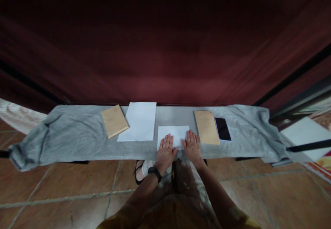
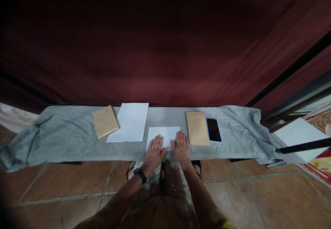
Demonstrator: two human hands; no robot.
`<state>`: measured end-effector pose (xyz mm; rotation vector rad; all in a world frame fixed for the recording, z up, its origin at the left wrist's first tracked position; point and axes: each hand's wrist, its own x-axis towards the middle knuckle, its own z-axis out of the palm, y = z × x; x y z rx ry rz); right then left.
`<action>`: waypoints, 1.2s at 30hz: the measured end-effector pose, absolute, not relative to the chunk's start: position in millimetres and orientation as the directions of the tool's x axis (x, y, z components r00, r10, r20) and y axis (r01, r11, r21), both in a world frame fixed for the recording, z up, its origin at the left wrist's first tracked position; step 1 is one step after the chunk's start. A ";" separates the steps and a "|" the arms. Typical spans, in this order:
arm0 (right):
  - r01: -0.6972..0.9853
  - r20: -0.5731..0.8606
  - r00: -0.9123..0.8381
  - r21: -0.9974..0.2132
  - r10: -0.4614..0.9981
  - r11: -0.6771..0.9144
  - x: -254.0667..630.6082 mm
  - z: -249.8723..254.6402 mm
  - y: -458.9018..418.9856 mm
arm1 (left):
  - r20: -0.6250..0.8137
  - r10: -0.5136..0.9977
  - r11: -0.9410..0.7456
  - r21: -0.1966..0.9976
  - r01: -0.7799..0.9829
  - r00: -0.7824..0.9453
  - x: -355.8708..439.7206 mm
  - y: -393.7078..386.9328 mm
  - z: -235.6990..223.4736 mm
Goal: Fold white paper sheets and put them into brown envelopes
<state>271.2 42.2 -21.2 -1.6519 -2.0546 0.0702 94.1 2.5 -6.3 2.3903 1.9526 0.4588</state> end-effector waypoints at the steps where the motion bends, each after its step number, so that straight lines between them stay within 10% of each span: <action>1: 0.904 0.350 -0.134 -0.341 0.927 0.259 273.1 -22.2 40.0 | 0.211 0.964 -0.203 0.194 0.960 0.161 87.9 0.0 -5.2; 26: 0.905 0.101 -0.336 -0.242 0.936 0.351 250.2 13.4 121.9 | 0.252 0.950 -0.233 0.179 0.956 0.184 66.9 -12.2 3.6; 36: 0.857 -0.076 -0.293 -0.462 0.953 0.227 258.9 44.7 154.1 | 0.189 0.949 -0.278 0.129 0.952 0.251 54.2 -8.7 4.4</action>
